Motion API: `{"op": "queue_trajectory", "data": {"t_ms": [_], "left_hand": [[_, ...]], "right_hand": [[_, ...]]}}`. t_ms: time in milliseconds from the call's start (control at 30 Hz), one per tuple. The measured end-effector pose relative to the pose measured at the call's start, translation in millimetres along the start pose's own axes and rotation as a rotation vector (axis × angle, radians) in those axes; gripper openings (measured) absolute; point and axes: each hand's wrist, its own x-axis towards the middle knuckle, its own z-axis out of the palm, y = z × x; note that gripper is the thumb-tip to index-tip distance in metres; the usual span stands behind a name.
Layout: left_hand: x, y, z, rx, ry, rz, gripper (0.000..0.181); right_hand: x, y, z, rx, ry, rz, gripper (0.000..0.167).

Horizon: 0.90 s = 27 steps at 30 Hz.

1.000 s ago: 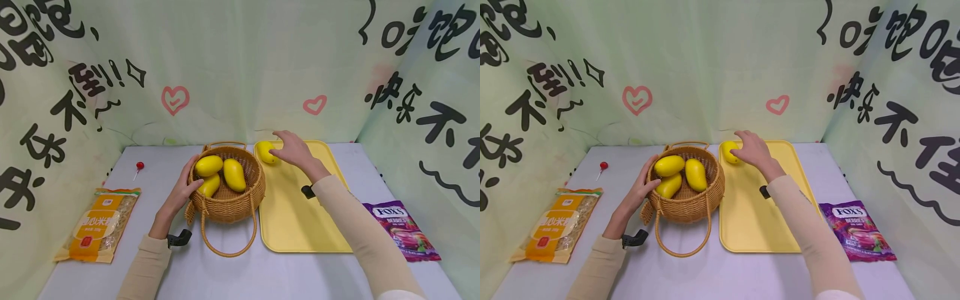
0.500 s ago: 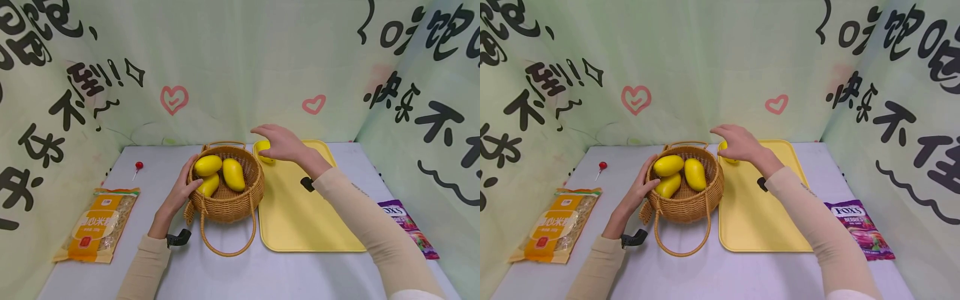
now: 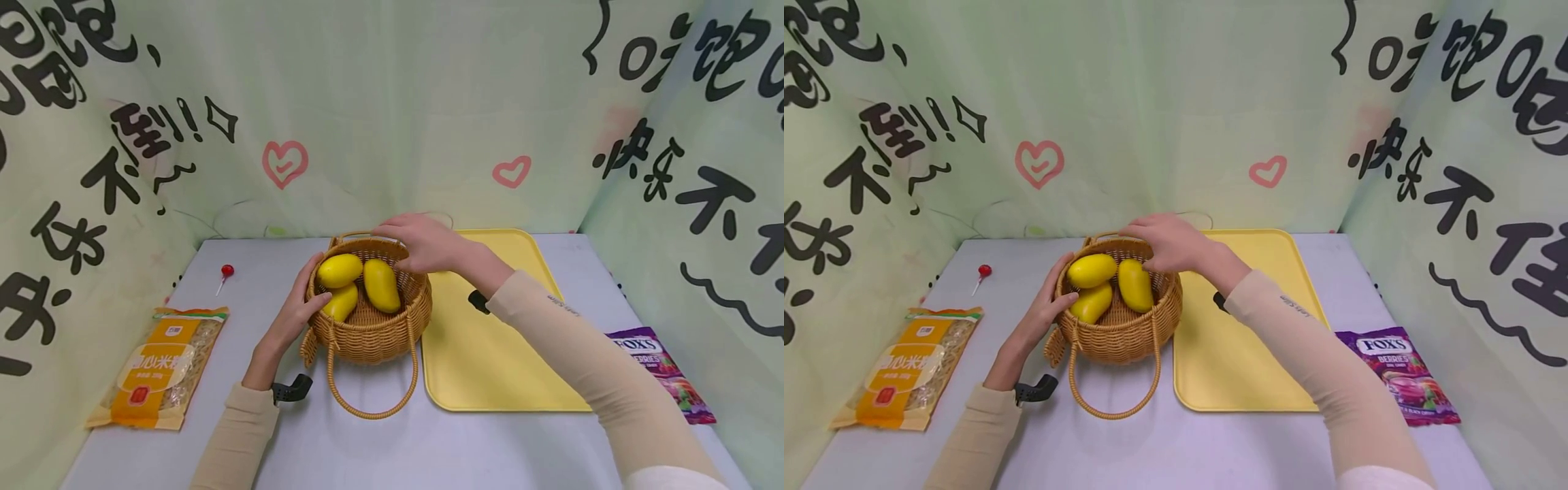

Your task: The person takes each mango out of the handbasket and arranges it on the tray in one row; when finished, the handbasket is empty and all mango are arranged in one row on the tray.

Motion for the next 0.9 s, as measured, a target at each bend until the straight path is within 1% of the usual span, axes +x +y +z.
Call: {"op": "queue_trajectory", "data": {"t_ms": [167, 300, 600, 767, 900], "left_hand": [[0.1, -2.3, -0.4, 0.002, 0.002, -0.004, 0.074], [0.7, -4.1, -1.1, -0.001, -0.002, -0.006, 0.074], [0.8, -4.4, -2.3, -0.004, -0.005, -0.018, 0.072], [0.7, -5.6, -2.5, -0.008, -0.003, -0.023, 0.072], [1.1, -5.5, -1.8, -0.009, -0.007, -0.022, 0.073]], "right_hand": [[11.5, -10.5, 4.5, -0.021, -0.031, -0.063, 0.064], [19.2, -18.3, 7.8, -0.042, -0.057, -0.084, 0.065], [36.6, -33.5, 16.8, -0.053, -0.145, -0.075, 0.065], [45.9, -39.9, 21.8, -0.062, -0.202, -0.044, 0.066], [53.9, -42.7, 25.9, -0.057, -0.223, -0.027, 0.067]]}}
